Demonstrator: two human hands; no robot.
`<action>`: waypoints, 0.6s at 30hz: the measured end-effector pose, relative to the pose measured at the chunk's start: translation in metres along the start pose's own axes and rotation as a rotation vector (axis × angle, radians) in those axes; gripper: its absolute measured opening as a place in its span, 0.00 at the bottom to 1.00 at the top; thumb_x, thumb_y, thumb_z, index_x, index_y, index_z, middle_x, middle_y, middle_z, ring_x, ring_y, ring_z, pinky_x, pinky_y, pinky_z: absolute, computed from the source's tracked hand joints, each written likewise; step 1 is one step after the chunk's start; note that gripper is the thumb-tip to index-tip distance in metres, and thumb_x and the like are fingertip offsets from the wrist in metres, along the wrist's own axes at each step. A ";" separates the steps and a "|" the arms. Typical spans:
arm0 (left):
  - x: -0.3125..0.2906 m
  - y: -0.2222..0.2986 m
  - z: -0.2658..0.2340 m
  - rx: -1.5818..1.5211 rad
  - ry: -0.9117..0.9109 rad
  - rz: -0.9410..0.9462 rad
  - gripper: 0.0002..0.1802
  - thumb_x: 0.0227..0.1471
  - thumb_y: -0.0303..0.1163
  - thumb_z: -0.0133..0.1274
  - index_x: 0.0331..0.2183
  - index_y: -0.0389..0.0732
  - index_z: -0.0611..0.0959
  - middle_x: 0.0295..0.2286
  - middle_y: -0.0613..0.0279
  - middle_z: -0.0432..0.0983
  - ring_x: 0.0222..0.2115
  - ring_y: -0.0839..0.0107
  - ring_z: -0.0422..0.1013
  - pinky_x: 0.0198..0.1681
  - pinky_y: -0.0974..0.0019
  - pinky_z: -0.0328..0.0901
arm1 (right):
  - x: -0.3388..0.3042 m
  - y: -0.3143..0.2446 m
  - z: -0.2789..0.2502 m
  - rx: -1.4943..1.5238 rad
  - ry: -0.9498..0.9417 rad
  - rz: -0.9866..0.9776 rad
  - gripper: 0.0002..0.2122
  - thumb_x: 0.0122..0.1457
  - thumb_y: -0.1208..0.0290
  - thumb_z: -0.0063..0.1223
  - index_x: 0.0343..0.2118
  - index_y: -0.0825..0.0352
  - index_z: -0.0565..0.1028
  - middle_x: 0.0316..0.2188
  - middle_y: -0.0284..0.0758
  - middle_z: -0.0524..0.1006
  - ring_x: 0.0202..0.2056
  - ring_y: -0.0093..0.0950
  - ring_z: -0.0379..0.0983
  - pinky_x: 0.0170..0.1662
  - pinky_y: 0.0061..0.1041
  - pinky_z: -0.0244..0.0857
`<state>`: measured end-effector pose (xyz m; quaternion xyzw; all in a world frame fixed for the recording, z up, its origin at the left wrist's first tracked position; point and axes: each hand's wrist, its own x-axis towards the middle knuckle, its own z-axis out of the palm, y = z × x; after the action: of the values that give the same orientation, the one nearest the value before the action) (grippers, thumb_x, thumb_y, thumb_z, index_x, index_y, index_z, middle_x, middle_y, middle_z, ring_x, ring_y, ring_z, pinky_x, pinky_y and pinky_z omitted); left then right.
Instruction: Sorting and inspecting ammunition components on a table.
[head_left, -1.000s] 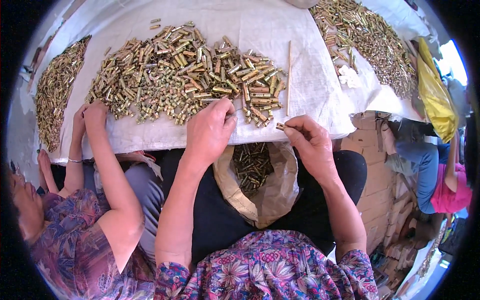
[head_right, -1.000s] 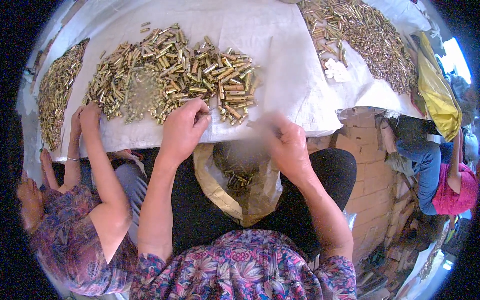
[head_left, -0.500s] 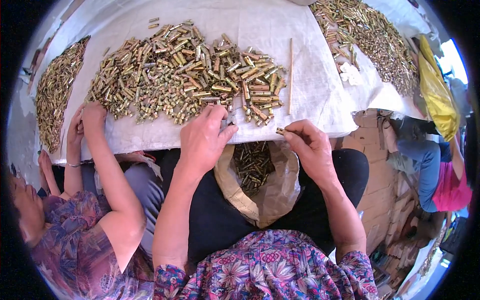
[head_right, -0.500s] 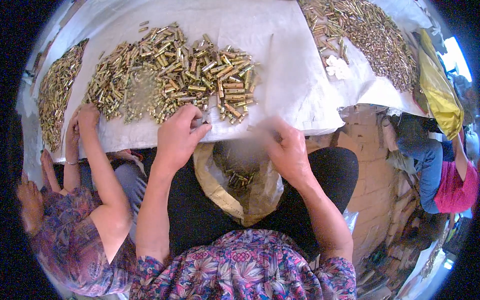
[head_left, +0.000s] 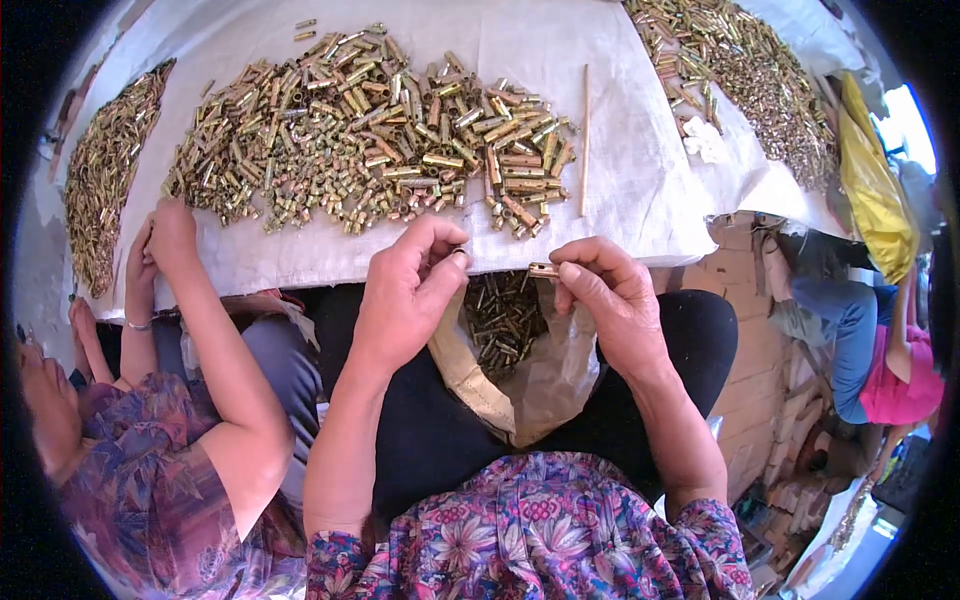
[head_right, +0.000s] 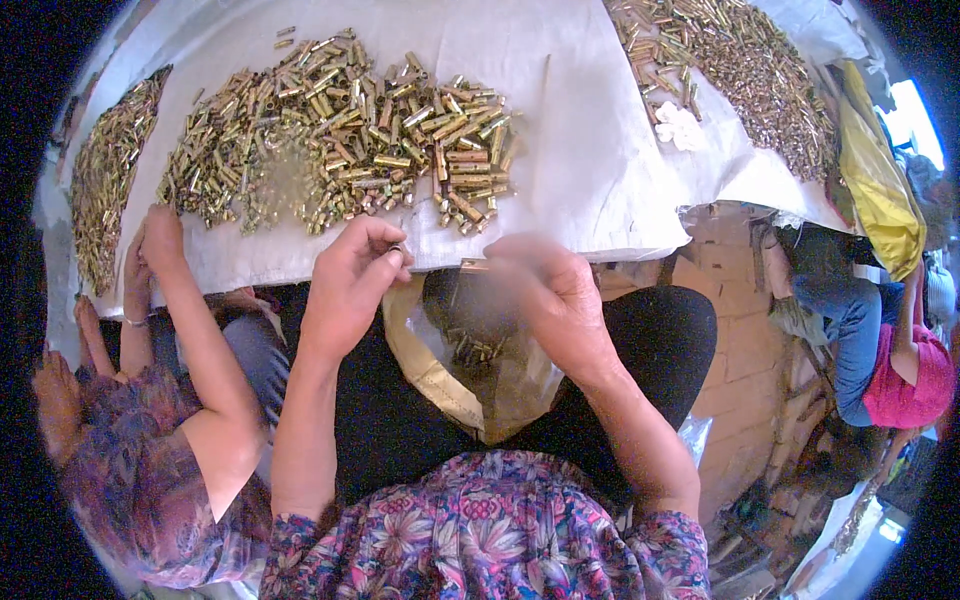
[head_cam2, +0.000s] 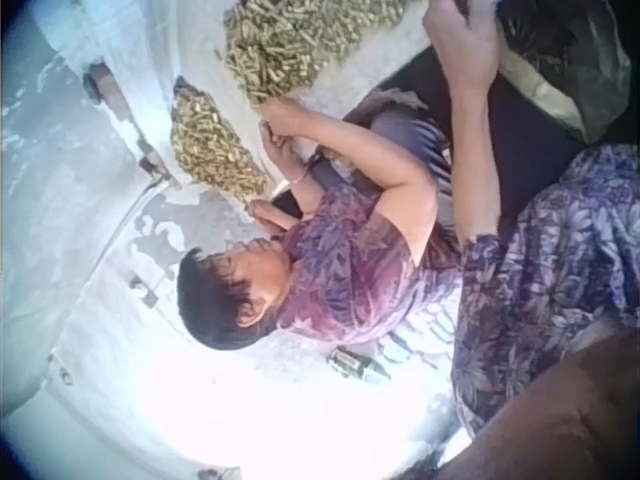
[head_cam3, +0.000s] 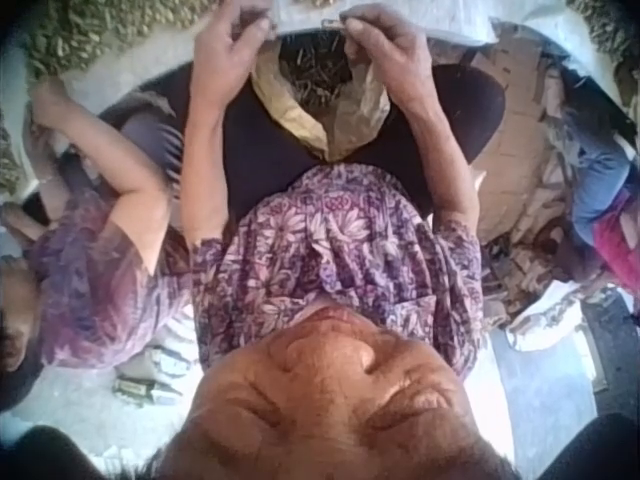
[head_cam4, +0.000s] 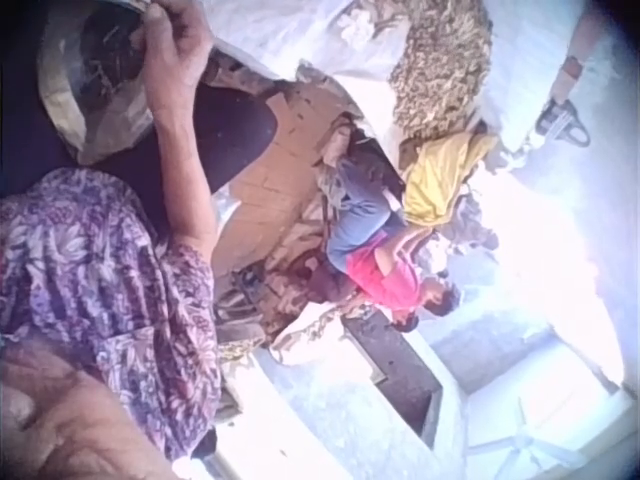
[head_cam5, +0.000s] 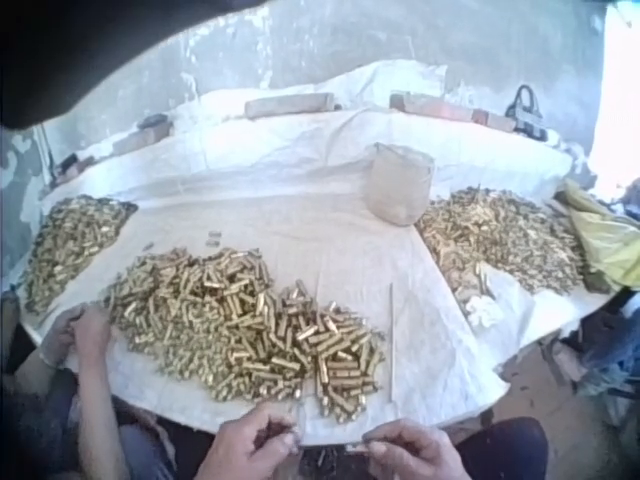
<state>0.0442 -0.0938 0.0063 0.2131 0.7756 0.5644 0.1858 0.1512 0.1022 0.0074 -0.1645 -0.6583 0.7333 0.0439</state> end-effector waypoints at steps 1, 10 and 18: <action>-0.005 -0.001 0.003 -0.196 -0.022 -0.053 0.07 0.56 0.25 0.49 0.37 0.34 0.75 0.27 0.62 0.76 0.28 0.78 0.73 0.33 0.71 0.68 | -0.001 0.001 0.002 0.048 -0.024 -0.004 0.06 0.61 0.75 0.50 0.38 0.71 0.75 0.23 0.29 0.74 0.26 0.17 0.68 0.34 0.17 0.63; -0.021 0.002 0.007 -0.215 -0.121 -0.057 0.09 0.58 0.28 0.48 0.40 0.36 0.76 0.26 0.64 0.76 0.24 0.79 0.72 0.29 0.76 0.68 | -0.006 0.005 0.009 0.056 -0.069 0.013 0.05 0.60 0.76 0.52 0.37 0.71 0.74 0.23 0.30 0.75 0.26 0.18 0.70 0.34 0.18 0.65; -0.029 0.001 0.020 -0.625 -0.161 -0.172 0.07 0.58 0.27 0.47 0.39 0.37 0.73 0.26 0.63 0.75 0.24 0.79 0.72 0.29 0.76 0.68 | -0.008 0.009 0.012 0.083 -0.088 0.036 0.04 0.60 0.77 0.52 0.36 0.71 0.74 0.24 0.30 0.76 0.27 0.18 0.71 0.34 0.18 0.66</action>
<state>0.0788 -0.0933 0.0025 0.1236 0.5628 0.7387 0.3497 0.1571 0.0875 0.0010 -0.1419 -0.6253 0.7673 0.0087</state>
